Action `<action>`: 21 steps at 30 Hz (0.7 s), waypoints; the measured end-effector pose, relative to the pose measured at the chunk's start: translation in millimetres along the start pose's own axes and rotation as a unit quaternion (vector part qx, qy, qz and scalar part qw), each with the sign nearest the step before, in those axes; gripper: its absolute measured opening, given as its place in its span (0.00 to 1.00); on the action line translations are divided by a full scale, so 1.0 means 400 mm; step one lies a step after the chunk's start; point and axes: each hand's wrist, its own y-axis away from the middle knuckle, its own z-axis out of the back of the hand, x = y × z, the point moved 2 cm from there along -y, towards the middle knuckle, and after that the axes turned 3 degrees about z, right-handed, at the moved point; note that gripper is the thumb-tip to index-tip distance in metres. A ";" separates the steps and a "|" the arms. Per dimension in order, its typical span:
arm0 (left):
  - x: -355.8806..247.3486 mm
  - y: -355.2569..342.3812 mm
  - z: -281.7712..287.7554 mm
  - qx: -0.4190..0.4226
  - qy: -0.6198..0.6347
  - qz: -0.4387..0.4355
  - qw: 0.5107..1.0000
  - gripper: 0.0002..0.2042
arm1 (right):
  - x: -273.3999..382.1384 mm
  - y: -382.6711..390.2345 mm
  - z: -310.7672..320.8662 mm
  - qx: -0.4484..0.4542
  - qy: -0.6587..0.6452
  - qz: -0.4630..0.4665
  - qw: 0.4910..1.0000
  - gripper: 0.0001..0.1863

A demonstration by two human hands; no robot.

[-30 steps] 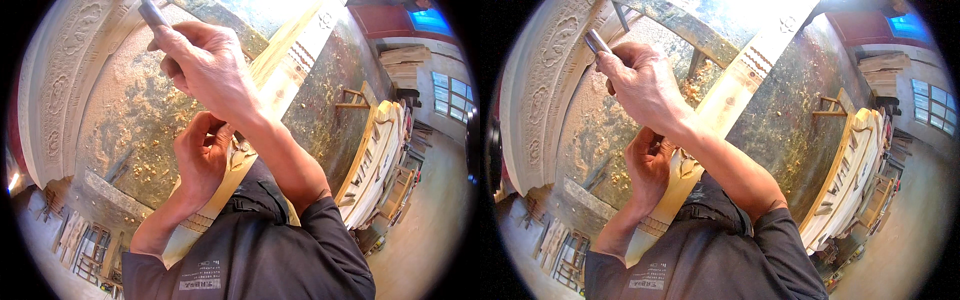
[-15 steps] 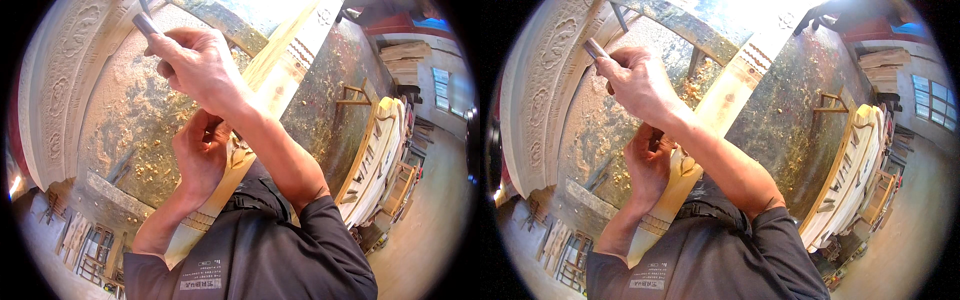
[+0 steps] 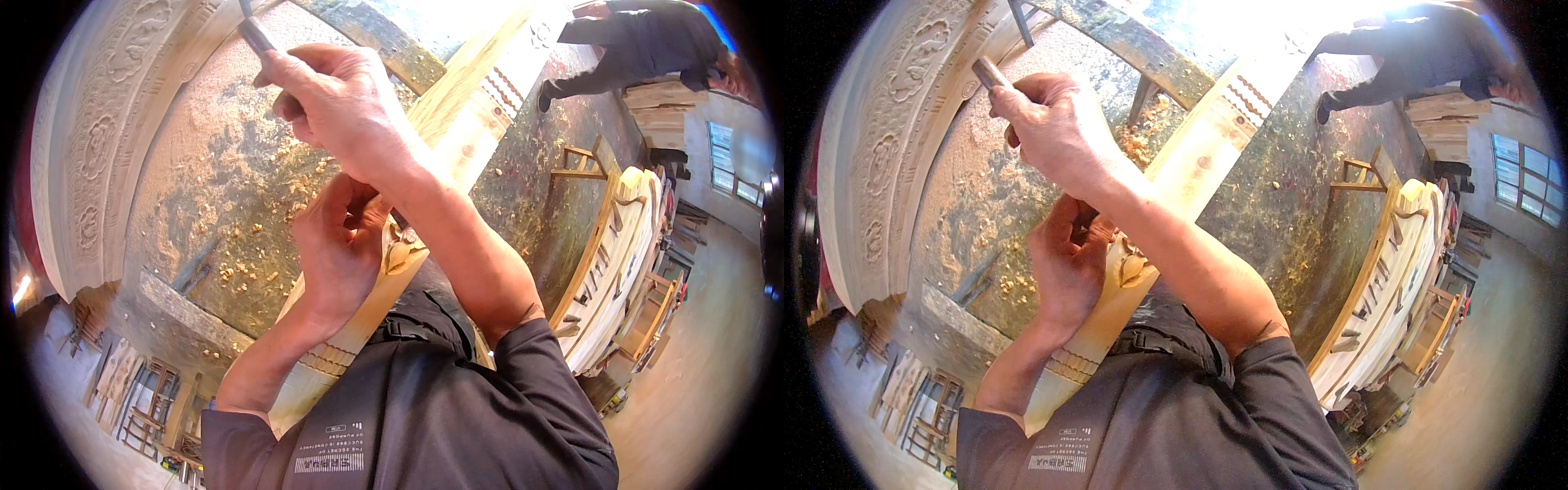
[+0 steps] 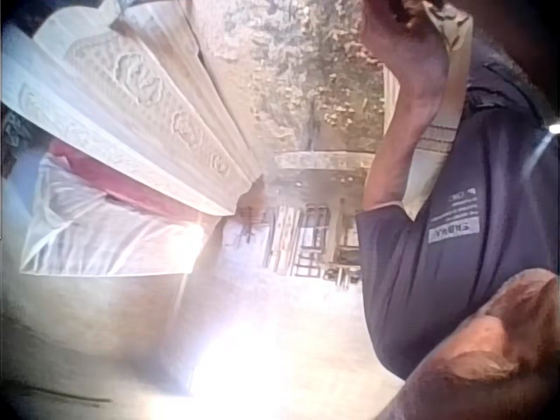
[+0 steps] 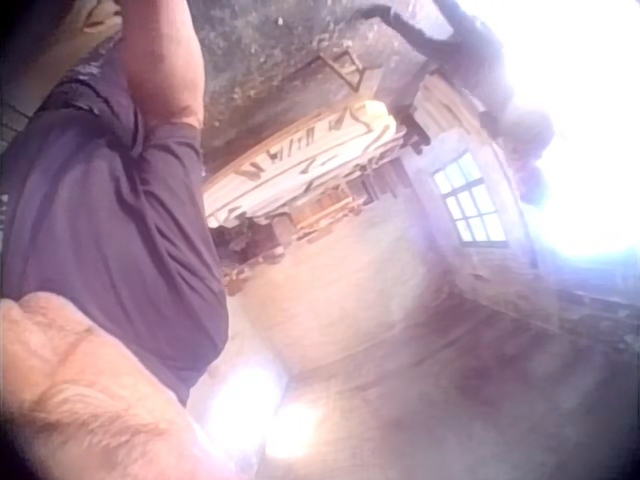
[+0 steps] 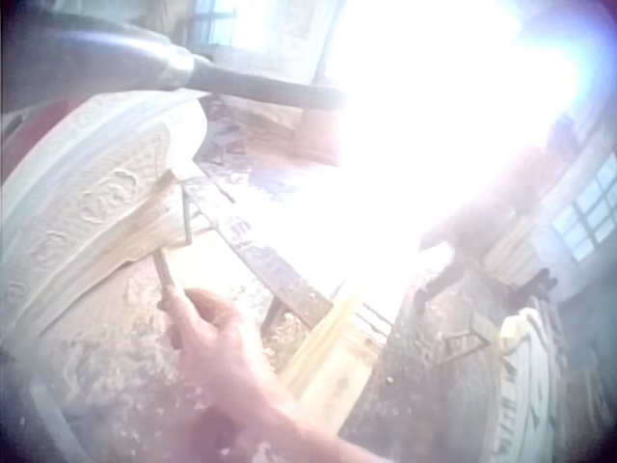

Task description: The person carves decorative patterns into a long wooden plank using a chisel and their hands.

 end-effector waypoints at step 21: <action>-0.004 0.010 0.003 -0.015 -0.078 -0.098 0.992 0.06 | 0.116 0.061 0.137 -0.046 -0.221 0.103 0.969 0.18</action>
